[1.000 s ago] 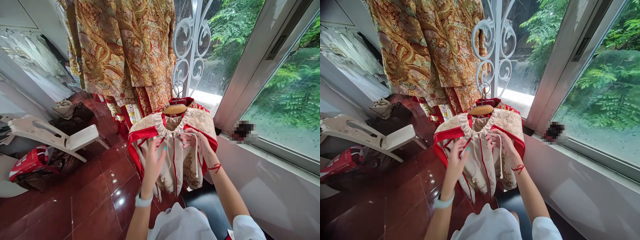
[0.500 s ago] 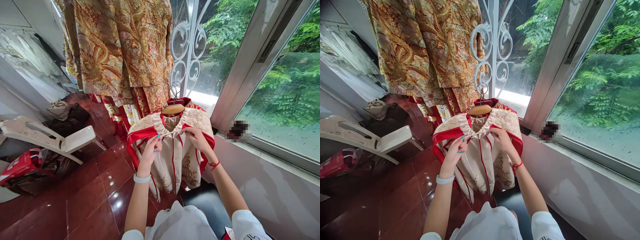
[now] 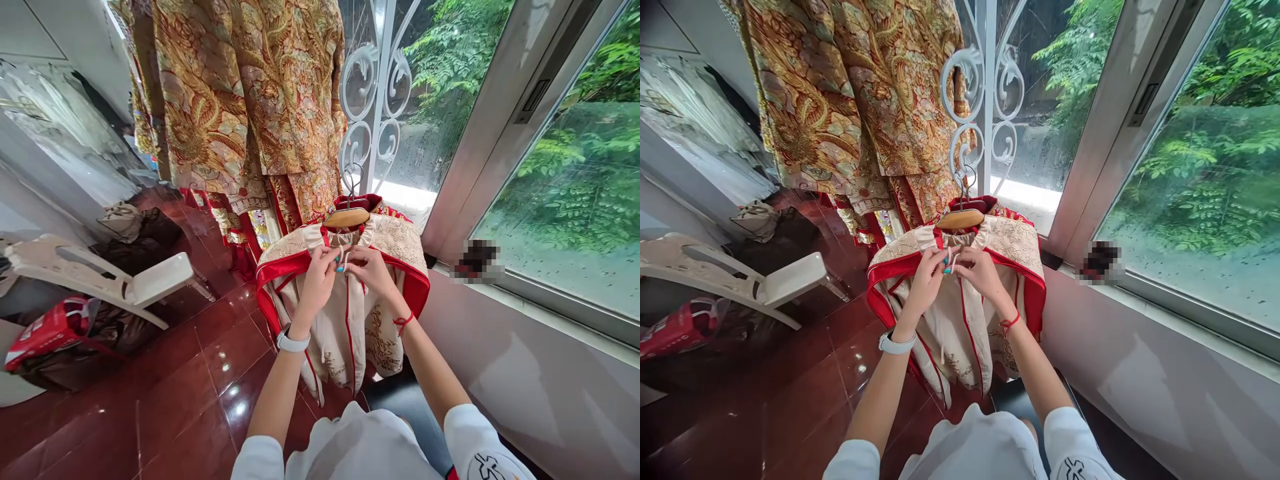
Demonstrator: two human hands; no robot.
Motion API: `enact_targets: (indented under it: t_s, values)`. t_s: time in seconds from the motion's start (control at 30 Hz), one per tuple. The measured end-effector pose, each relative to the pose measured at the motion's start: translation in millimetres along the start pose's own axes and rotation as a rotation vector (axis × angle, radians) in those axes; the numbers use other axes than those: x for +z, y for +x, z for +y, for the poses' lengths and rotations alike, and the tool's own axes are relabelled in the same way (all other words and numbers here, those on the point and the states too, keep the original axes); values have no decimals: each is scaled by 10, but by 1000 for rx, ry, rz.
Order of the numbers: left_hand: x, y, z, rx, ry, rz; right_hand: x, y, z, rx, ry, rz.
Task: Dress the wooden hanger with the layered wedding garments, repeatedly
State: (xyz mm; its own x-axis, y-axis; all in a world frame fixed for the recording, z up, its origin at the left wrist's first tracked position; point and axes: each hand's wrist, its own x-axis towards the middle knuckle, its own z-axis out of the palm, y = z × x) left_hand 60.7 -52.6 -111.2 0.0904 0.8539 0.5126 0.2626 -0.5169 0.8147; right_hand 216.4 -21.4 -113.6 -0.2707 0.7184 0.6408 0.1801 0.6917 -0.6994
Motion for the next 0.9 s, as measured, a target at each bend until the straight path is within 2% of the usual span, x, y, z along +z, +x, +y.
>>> enact_targets:
  t_s: [0.07, 0.17, 0.43, 0.5, 0.67, 0.77, 0.83, 0.9]
  values:
    - [-1, 40, -34, 78, 131, -70, -23, 27, 9, 11, 42, -79]
    - [-51, 47, -77, 122, 209, -141, -93, 18, 52, 18, 7, -111]
    - [-175, 96, -71, 258, 346, -139, -148, -8, 81, -112, -116, -200]
    - [-204, 105, -72, 261, 440, -140, -147, -25, 114, -134, -169, -150]
    - [-420, 60, -121, 249, 644, -8, -350, -99, 254, -115, -435, 191]
    - [-480, 10, -157, 223, 583, 32, -431, -149, 267, -50, -446, 210]
    - [-432, -21, -163, 181, 400, 51, -382, -185, 233, 25, -273, 203]
    - [-361, -43, -154, 100, 138, 13, -293, -219, 202, 144, 24, 181]
